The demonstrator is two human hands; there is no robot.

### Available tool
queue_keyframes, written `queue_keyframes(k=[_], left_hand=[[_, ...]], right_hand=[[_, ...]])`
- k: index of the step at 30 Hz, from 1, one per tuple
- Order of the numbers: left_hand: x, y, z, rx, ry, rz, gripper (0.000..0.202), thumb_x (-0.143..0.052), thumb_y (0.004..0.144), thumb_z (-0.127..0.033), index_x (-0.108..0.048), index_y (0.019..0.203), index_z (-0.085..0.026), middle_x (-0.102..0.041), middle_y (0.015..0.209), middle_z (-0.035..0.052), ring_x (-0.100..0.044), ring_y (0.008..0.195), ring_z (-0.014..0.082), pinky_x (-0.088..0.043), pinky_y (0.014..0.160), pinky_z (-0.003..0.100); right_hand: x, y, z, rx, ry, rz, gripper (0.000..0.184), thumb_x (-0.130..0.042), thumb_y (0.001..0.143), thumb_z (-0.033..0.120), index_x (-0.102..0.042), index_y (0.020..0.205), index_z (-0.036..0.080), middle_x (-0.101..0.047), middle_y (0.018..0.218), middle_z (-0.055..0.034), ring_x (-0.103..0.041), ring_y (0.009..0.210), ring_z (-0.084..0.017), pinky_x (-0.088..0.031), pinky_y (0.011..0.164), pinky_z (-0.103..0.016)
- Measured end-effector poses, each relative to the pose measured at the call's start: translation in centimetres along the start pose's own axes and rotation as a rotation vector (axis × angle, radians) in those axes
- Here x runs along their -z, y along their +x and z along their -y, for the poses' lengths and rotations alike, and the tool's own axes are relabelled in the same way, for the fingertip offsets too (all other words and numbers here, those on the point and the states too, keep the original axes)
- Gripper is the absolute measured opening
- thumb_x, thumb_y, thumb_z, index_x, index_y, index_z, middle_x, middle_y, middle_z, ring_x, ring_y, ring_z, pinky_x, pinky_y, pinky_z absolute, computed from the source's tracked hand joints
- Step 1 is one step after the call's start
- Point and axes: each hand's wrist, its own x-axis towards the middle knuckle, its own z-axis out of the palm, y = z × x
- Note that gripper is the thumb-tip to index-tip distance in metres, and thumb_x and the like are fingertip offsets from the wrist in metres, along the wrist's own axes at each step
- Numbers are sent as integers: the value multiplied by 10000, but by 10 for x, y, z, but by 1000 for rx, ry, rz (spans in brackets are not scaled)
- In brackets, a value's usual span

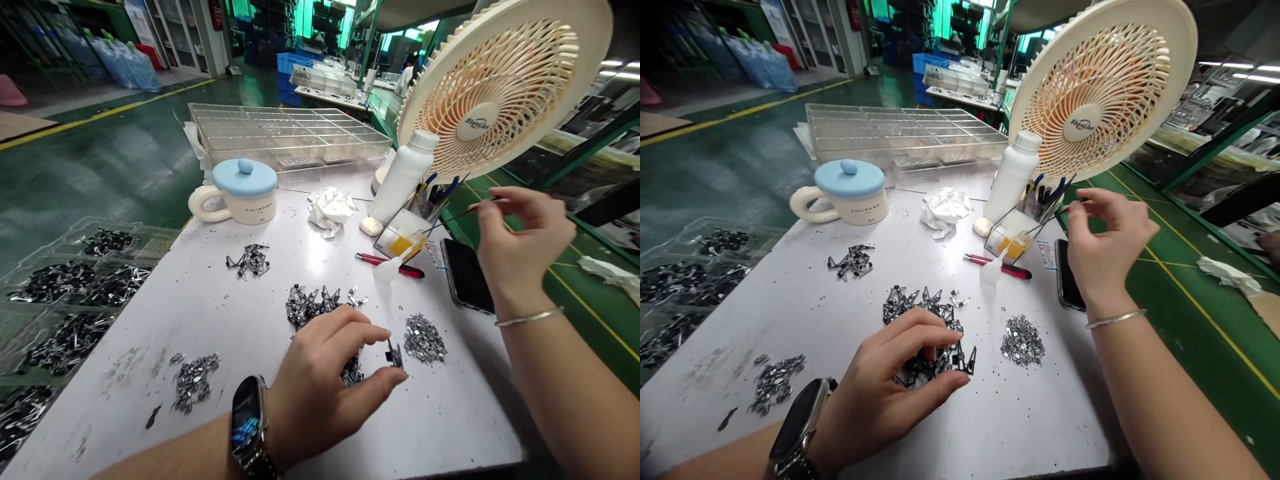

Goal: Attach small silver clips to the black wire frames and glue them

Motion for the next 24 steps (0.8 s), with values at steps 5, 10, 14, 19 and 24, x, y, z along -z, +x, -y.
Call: queue_keyframes(k=[5,10,14,19,24], left_hand=[[1,2,2,27,-40,-15,193,-709,762,-208,-647,930,-136,-636,785,56,-548,637,127,-517,574,268],[1,5,2,50,-63,-31,191,-715,754,-199,-652,921,-133,-620,766,47,-533,628,120,-507,565,263],[0,6,2,34,-62,-32,196,-718,751,-190,-651,921,-118,-622,771,52,-534,626,118,-509,573,263],[1,5,4,36,-34,-25,192,-714,758,-204,-653,926,-134,-632,778,50,-537,625,118,-509,567,257],[1,4,4,35,-38,-26,208,-723,749,-199,-655,930,-121,-630,788,56,-545,645,123,-508,580,258]], right_hand=[[4,-12,4,31,9,123,362,-547,829,405,-552,1153,244,-641,1101,-82,-524,1017,-246,-236,871,-392],[30,-55,4,186,24,424,138,-593,808,383,-665,856,276,-661,1015,-10,-569,970,-214,-239,812,-369],[33,-88,10,288,37,666,108,-589,825,342,-685,791,307,-675,880,39,-584,852,-154,-269,771,-344],[27,-100,19,267,-29,691,187,-534,858,315,-712,804,297,-668,887,-2,-558,831,-173,-266,754,-363],[23,-103,28,255,-85,685,211,-529,839,261,-724,760,282,-673,825,-21,-550,826,-198,-259,733,-371]])
